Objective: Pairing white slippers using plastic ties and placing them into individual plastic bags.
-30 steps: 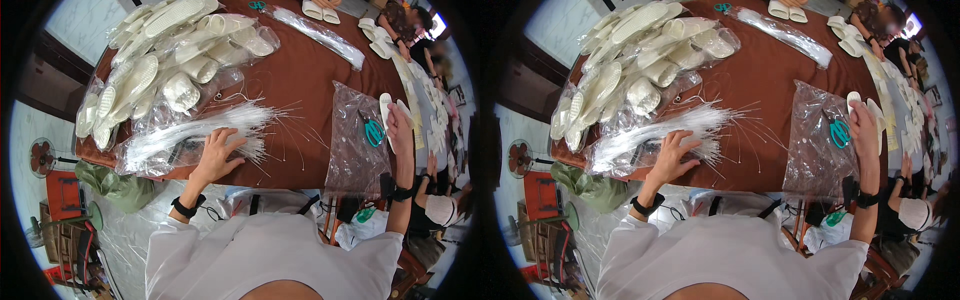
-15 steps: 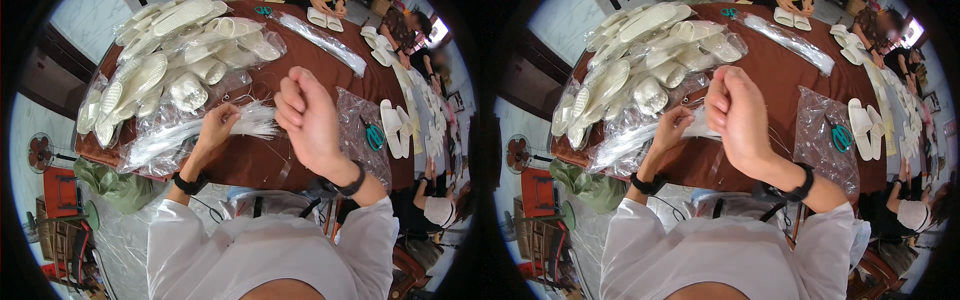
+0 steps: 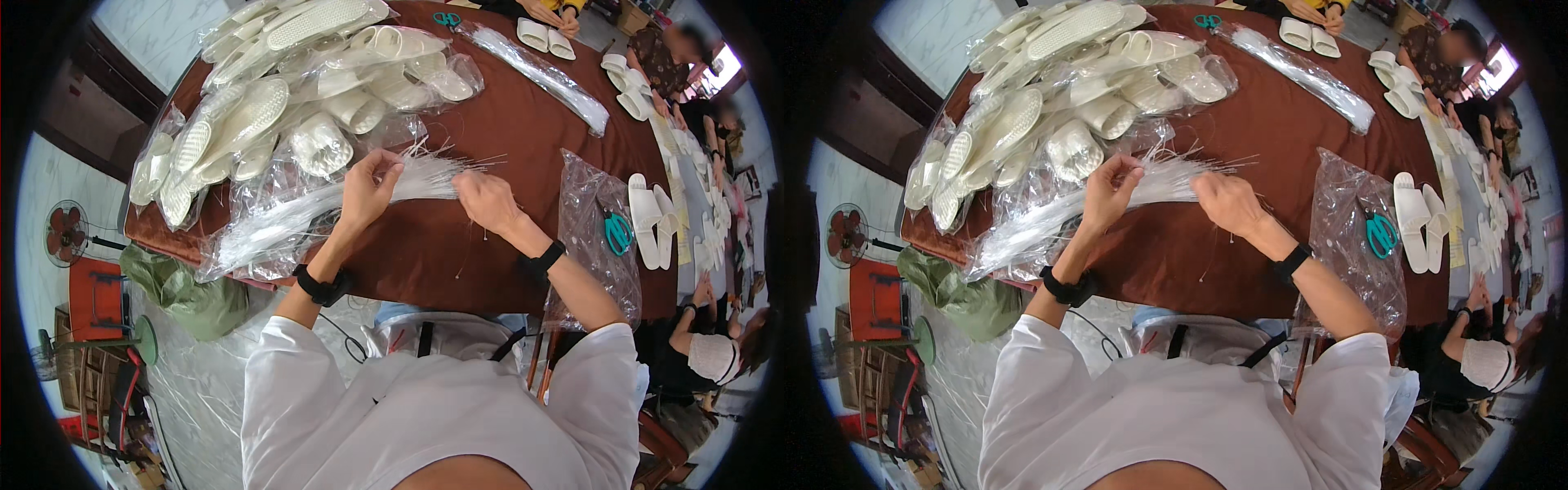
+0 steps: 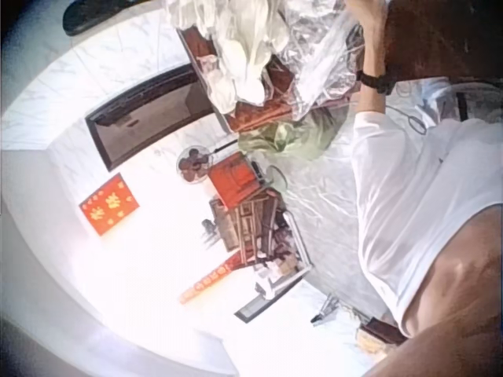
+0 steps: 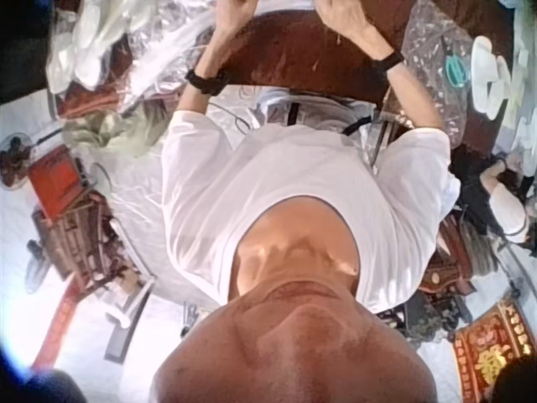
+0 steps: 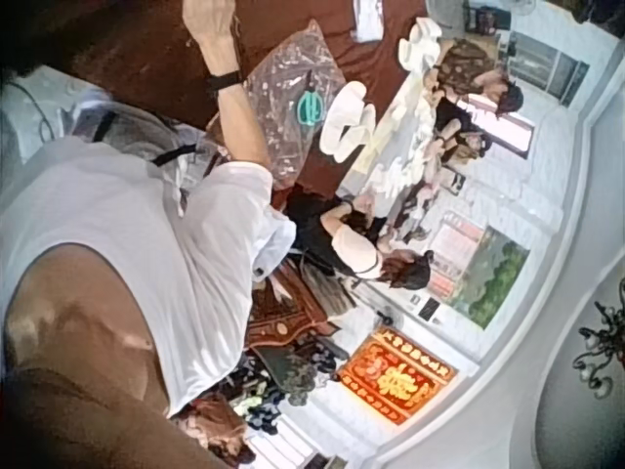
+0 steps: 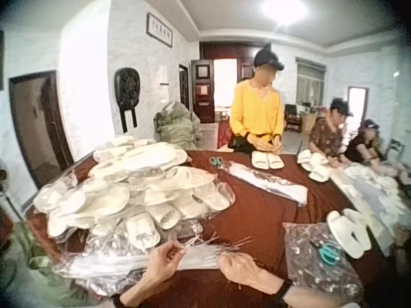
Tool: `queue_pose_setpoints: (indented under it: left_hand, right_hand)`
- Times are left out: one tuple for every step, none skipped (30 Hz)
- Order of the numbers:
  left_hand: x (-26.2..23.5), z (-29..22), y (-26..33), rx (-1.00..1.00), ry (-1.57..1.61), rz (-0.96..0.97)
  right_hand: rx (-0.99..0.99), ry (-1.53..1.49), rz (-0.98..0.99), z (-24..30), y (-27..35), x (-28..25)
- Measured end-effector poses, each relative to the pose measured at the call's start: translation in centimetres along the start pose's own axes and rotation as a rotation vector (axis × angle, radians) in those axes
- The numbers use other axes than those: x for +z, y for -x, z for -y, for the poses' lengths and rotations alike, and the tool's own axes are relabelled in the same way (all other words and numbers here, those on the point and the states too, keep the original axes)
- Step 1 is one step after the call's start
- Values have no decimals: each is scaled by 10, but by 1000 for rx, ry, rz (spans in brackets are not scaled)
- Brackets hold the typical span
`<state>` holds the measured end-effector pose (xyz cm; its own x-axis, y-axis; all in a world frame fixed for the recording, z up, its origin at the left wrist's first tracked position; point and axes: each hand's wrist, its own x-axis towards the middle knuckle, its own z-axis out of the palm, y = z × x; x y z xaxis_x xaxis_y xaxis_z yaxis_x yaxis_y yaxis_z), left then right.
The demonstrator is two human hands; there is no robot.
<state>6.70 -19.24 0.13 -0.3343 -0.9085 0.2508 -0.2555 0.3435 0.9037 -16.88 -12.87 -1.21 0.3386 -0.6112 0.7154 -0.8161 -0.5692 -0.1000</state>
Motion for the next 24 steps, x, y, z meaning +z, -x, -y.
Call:
queue_pose_setpoints:
  left_hand:
    - [0,-3,0,-5,-23,-16]
    - [-1,-4,1,-13,-49,-37]
    - [0,-2,2,-16,-51,-38]
    - [0,1,2,25,3,-76]
    - [2,-2,2,71,59,-109]
    - [2,-6,3,71,60,-107]
    - [2,-10,8,63,12,-98]
    - [1,-15,13,53,-37,-90]
    - [2,-17,18,52,-37,-90]
    - [3,-18,23,193,-184,-156]
    - [3,-20,30,333,-334,-224]
    - [9,-32,38,406,-414,-225]
    - [17,-45,49,480,-494,-226]
    - [21,-52,66,469,-490,-131]
    - [28,-53,80,515,-404,-13]
    - [35,-57,95,591,-362,74]
    - [43,-56,109,599,-293,184]
    - [53,-53,124,594,-242,261]
    - [61,-52,139,566,-246,316]
    - [68,-50,149,539,-249,373]
    - [72,-44,153,537,-252,374]
    - [75,-36,156,537,-291,345]
    - [77,-32,157,539,-326,317]
    - [78,-27,157,539,-327,320]
  right_hand:
    - [-97,24,130,-2,4,0]
    - [-196,43,260,-1,4,0]
    - [-210,16,264,1,2,0]
    - [-210,13,265,-1,2,2]
    - [-158,50,273,-5,2,4]
    - [-106,87,281,-9,3,6]
    - [5,119,265,-11,4,7]
    - [6,119,265,-13,5,8]
    - [183,194,288,-16,5,10]
    - [361,269,310,-18,5,11]
    - [518,217,359,-22,4,11]
    - [525,223,359,-29,9,9]
    - [617,230,381,-35,14,6]
    - [701,227,401,-38,16,6]
    - [769,230,380,-38,16,7]
    - [773,230,382,-40,17,7]
    - [774,196,359,-36,15,5]
    - [775,164,334,-36,14,4]
    - [776,162,336,-37,14,5]
    - [789,166,340,-38,14,4]
    - [799,168,342,-39,14,6]
    - [799,164,343,-39,14,6]
    - [806,155,333,-40,15,6]
    - [813,147,323,-41,16,6]
